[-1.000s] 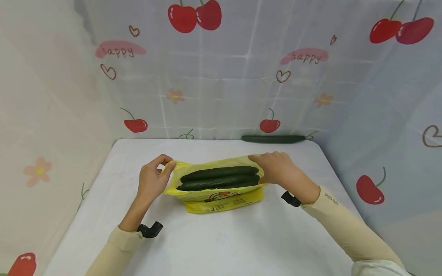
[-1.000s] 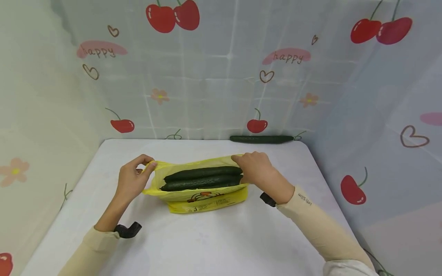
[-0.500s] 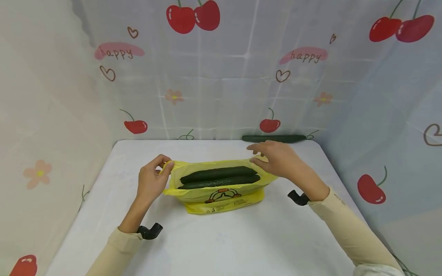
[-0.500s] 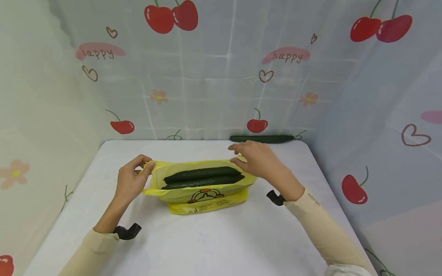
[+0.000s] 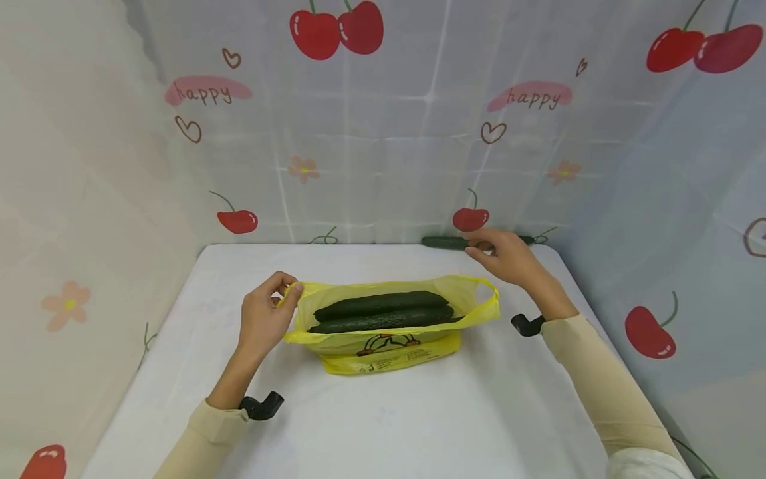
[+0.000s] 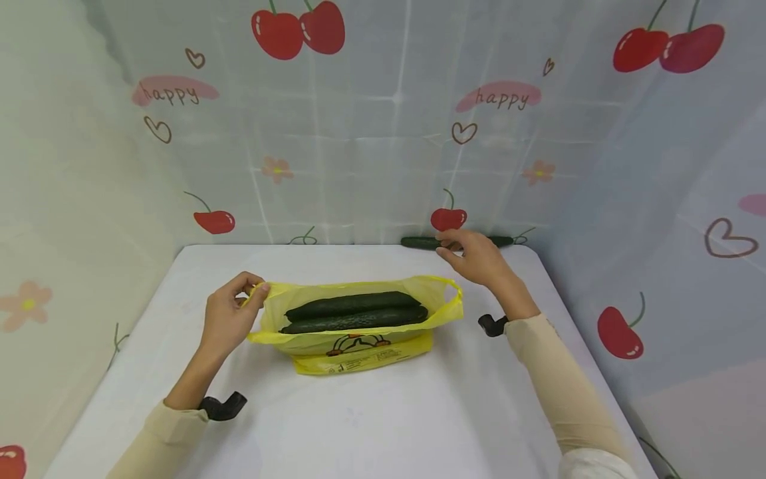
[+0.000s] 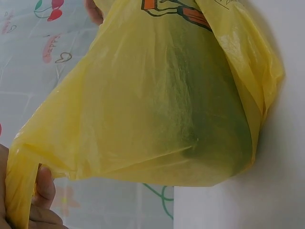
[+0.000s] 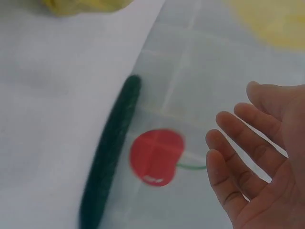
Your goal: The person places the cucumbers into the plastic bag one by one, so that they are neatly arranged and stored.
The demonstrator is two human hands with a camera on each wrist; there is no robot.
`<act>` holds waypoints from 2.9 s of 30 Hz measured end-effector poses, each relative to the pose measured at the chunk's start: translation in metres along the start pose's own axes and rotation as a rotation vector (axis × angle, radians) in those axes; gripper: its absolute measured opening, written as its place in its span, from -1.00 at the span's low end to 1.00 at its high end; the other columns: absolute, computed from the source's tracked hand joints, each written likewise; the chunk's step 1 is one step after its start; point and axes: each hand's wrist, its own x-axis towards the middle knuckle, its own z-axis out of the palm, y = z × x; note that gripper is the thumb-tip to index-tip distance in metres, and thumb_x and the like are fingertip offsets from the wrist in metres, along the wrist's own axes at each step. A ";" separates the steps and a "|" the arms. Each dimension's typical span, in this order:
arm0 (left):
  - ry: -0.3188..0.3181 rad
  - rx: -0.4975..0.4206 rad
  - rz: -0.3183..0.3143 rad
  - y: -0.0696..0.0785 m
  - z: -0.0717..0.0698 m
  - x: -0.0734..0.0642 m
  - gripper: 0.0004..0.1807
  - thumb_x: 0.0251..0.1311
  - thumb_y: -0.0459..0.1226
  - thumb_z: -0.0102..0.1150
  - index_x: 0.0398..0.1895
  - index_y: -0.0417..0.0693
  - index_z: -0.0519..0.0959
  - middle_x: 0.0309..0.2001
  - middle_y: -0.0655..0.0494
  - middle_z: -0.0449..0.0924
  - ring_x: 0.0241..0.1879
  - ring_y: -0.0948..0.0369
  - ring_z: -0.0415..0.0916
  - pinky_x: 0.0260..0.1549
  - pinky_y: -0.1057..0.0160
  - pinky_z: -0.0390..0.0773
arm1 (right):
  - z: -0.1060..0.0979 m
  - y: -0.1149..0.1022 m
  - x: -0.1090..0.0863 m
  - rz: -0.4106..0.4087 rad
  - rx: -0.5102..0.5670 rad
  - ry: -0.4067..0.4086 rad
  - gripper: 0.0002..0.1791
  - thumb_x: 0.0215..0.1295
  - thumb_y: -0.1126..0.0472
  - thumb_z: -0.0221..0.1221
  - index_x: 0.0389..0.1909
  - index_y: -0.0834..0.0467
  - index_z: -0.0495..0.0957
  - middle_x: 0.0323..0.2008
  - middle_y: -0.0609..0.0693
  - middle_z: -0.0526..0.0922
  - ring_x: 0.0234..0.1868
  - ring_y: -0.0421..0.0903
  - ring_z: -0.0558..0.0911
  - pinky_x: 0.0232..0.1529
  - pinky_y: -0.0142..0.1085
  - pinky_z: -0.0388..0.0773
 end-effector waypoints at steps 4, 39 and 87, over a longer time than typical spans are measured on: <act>0.001 -0.001 0.012 0.000 0.001 0.001 -0.84 0.54 -0.10 0.26 -0.14 0.04 0.71 -0.40 0.06 0.67 -0.35 0.12 0.65 -0.29 0.26 0.52 | 0.007 0.036 0.001 0.109 0.031 -0.030 -0.54 0.63 0.08 0.20 0.40 0.20 0.55 0.34 0.24 0.65 0.24 0.25 0.70 0.29 0.22 0.60; 0.020 -0.044 0.066 -0.005 0.005 -0.007 -0.87 0.52 -0.11 0.29 -0.22 0.10 0.68 -0.48 0.17 0.64 -0.45 0.24 0.64 -0.31 0.29 0.57 | 0.080 0.139 0.010 0.405 -0.213 -0.093 0.00 0.61 -0.14 0.10 0.76 0.18 -0.22 0.65 0.42 0.00 0.49 0.58 0.13 0.48 0.49 0.17; 0.012 -0.029 0.095 -0.004 0.003 -0.005 -0.90 0.52 -0.14 0.29 -0.18 0.09 0.70 -0.49 0.13 0.65 -0.51 0.25 0.48 -0.51 0.32 0.39 | 0.054 0.127 -0.023 0.269 -0.225 0.093 -0.49 0.54 0.22 0.27 0.43 0.15 0.43 0.44 0.32 0.48 0.42 0.42 0.36 0.43 0.44 0.21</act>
